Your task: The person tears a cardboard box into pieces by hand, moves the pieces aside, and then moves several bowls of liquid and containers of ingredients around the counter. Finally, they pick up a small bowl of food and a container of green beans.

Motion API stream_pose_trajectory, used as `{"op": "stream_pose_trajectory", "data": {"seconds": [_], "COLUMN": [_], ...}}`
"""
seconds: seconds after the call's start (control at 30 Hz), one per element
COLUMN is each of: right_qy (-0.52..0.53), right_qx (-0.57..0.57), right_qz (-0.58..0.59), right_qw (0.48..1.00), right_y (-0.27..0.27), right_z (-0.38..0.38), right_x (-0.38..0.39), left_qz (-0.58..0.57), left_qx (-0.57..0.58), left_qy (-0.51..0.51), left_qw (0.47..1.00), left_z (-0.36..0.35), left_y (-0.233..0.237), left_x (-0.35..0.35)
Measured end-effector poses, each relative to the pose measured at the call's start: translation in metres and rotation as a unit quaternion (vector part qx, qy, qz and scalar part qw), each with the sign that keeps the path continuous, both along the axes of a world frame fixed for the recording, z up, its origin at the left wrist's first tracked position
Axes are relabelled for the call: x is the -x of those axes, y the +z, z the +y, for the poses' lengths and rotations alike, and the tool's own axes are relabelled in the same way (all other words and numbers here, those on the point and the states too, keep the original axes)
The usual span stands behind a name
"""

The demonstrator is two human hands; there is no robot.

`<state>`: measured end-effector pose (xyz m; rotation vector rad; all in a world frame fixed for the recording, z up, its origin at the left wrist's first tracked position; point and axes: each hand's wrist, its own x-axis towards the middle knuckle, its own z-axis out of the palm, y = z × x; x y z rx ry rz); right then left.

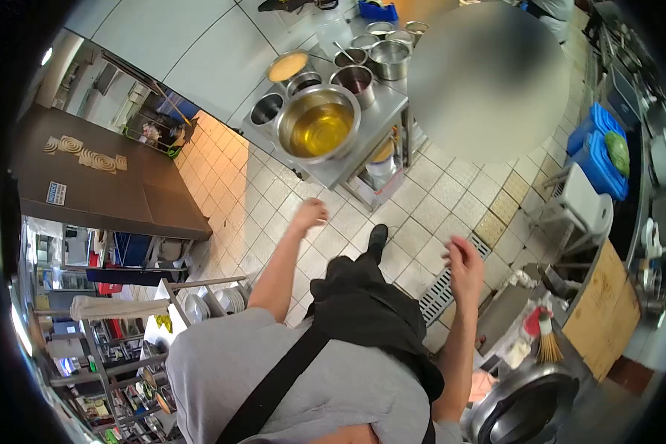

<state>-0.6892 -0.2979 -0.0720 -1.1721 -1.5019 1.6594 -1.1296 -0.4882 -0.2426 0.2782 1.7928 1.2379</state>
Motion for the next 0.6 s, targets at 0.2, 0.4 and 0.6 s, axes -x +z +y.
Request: {"op": "stream_pose_trajectory", "data": {"seconds": [0.2, 0.4, 0.6], "right_qy": [0.147, 0.115, 0.123], "right_qx": [0.045, 0.122, 0.124], "right_qz": [0.031, 0.058, 0.068], "right_qw": [0.988, 0.984, 0.982], "right_y": [-0.039, -0.069, -0.063], "right_z": [0.096, 0.122, 0.133], "right_x": [0.263, 0.384, 0.38], "left_qz": [0.102, 0.024, 0.088], "left_qx": [-0.036, -0.142, -0.112], "left_qy": [0.222, 0.175, 0.157], "left_qw": [0.969, 0.974, 0.977], "left_z": [0.047, 0.081, 0.088], "left_y": [0.084, 0.092, 0.128], "left_x": [0.175, 0.231, 0.208]}}
